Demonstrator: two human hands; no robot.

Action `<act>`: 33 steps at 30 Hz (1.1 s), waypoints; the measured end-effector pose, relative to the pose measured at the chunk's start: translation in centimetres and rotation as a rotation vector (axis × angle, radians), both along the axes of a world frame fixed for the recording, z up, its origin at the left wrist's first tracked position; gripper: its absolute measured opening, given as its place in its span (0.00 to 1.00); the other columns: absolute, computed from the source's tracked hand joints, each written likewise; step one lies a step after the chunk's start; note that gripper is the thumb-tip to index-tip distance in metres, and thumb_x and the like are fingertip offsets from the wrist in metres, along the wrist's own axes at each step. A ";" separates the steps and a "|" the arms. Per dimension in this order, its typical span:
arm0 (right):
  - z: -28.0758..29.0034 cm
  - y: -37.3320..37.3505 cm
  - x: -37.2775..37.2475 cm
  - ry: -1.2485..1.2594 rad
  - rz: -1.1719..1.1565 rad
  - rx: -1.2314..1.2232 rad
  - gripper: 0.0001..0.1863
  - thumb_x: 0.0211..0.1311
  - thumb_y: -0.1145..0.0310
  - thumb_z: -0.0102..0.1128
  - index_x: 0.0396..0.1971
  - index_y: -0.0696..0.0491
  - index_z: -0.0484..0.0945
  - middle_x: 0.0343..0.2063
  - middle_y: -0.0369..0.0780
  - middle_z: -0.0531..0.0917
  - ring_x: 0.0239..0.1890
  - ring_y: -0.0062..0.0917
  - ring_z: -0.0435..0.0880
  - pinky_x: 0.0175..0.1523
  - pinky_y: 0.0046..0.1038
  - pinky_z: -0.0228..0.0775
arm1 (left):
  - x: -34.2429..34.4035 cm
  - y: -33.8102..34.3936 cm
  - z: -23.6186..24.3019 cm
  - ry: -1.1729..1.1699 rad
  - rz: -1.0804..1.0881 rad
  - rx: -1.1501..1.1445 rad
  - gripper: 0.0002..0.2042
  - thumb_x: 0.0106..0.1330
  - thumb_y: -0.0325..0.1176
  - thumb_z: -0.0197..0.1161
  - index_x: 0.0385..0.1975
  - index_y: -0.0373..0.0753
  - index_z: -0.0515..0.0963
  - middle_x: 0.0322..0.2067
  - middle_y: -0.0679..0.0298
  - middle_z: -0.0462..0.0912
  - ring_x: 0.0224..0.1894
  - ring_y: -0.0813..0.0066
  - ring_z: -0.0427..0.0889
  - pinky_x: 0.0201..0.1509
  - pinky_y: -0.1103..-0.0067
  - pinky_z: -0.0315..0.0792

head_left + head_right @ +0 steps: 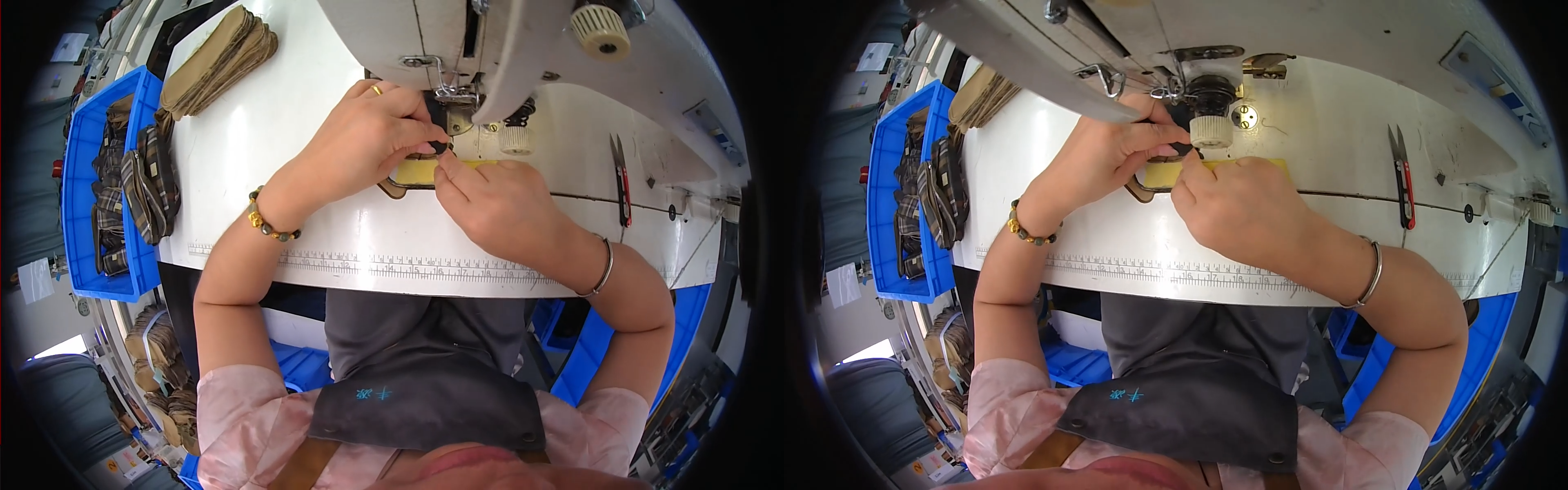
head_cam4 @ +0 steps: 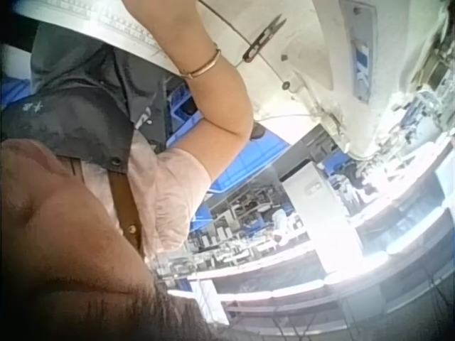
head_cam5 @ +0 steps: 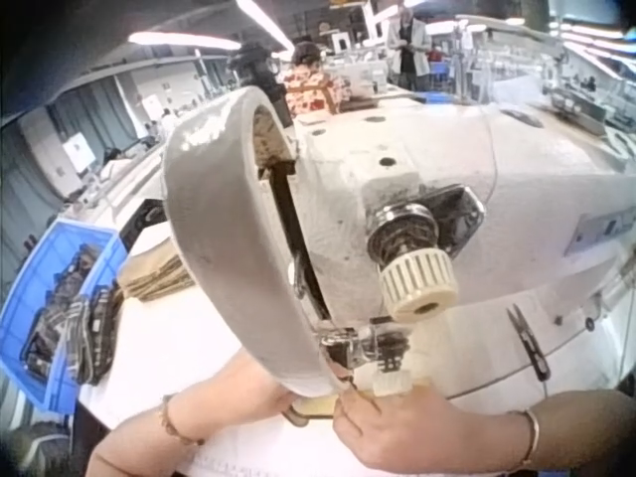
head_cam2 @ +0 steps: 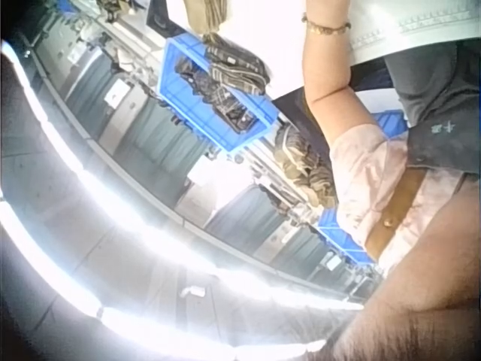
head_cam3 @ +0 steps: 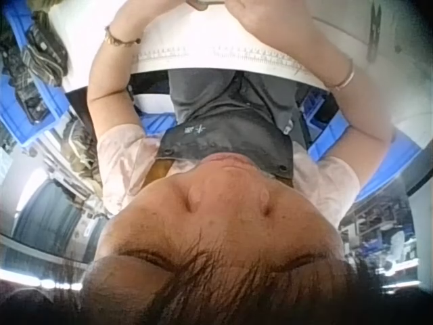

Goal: Sewing fabric pieces together using a sewing machine to create bags.

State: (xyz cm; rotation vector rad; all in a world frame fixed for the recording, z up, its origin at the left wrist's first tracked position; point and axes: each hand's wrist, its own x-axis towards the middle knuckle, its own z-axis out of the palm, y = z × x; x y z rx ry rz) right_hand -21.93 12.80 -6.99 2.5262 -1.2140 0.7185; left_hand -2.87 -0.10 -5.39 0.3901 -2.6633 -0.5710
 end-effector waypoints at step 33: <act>-3.2 -4.2 -1.8 0.305 -0.208 -0.321 0.07 0.50 0.72 0.60 0.24 0.45 0.71 0.22 0.29 0.69 0.20 0.15 0.69 0.22 0.19 0.62 | 0.0 -1.6 -0.3 0.199 0.203 -0.317 0.07 0.62 0.42 0.70 0.33 0.48 0.86 0.34 0.73 0.85 0.44 0.71 0.80 0.59 0.68 0.67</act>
